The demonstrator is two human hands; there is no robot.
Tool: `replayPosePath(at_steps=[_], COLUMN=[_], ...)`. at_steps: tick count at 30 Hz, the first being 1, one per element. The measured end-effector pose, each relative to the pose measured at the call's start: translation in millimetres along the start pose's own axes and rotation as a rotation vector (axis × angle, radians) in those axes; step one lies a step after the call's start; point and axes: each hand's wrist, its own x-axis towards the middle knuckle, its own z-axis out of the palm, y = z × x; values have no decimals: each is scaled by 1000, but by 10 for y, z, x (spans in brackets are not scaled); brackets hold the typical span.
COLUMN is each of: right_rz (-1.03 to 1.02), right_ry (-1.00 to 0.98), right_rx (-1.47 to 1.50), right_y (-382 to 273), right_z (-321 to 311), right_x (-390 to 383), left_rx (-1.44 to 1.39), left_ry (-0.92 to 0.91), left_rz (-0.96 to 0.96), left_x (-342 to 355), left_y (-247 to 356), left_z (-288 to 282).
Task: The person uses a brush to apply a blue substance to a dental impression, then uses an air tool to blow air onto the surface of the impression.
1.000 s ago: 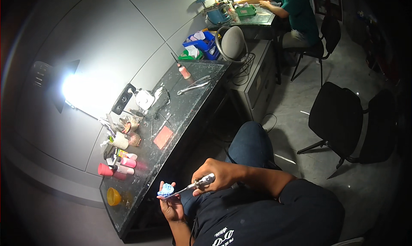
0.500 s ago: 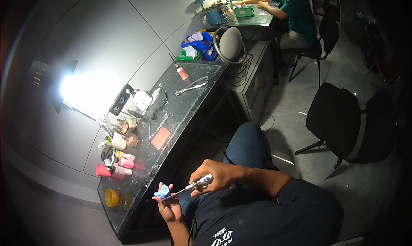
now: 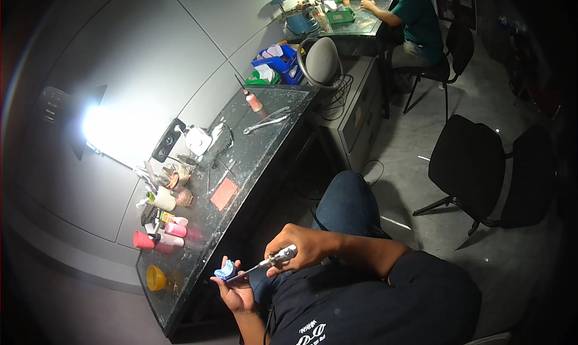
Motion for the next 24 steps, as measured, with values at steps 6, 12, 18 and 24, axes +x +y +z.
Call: replayPosePath(at_steps=[6,12,18,24], right_rz=[-14,27,49,49], right_ry=[17,-46,-52,-56], right_rx=[-8,-60,-77,-78], right_y=[-3,17,-51,-59], right_z=[27,-20,-50,-36], right_x=[4,6,11,7], left_rx=[-105,-126,-92,-98], left_ry=[16,-11,-1,10], left_rz=[12,3,-8,13], left_x=[5,17,48,24], left_y=[17,6,16,11], left_z=[-35,-12,-99,-125])
